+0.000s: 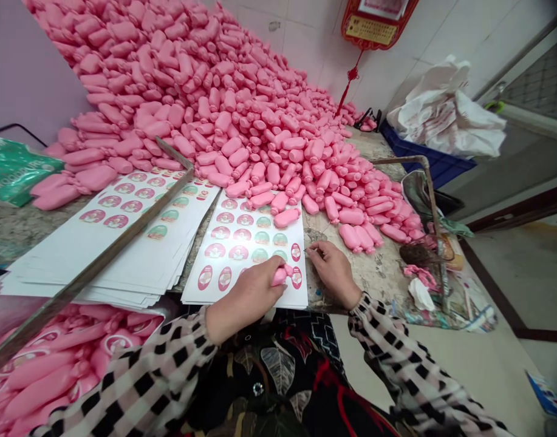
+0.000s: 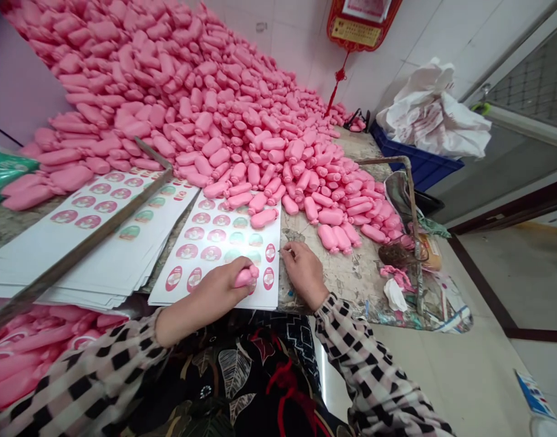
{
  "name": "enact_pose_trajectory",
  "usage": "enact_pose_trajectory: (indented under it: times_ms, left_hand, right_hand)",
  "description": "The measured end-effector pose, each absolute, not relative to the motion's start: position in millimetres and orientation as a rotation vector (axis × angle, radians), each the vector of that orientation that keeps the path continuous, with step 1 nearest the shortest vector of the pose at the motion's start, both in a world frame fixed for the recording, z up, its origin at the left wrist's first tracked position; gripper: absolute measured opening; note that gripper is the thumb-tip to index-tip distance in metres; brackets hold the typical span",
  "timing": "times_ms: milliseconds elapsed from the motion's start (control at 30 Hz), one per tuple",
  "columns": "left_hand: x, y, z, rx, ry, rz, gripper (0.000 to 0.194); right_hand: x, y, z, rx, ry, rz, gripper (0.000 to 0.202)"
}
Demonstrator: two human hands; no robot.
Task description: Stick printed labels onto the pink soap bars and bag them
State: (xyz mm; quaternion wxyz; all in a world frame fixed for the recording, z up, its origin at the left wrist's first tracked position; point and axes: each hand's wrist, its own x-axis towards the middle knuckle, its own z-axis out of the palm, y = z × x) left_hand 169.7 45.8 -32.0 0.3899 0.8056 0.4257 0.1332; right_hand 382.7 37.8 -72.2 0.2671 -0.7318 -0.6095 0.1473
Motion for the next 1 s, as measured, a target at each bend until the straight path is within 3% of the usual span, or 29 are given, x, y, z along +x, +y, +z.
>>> enact_pose_trajectory:
  times_ms: [133, 400, 767, 1000]
  left_hand:
    - [185, 50, -39, 2.469, 1.082, 0.188, 0.019]
    - [194, 60, -49, 2.559, 1.010, -0.009, 0.046]
    - [197, 67, -44, 2.524, 0.979, -0.127, 0.050]
    - [196, 68, -43, 2.510, 0.974, -0.112, 0.050]
  right_hand:
    - [378, 43, -71, -2.038, -1.716, 0.325, 0.019]
    - [384, 52, -64, -2.042, -1.915, 0.278, 0.018]
    - [394, 59, -62, -1.966, -2.000, 0.421, 0.017]
    - [385, 52, -79, -1.989, -1.689, 0.513, 0.019]
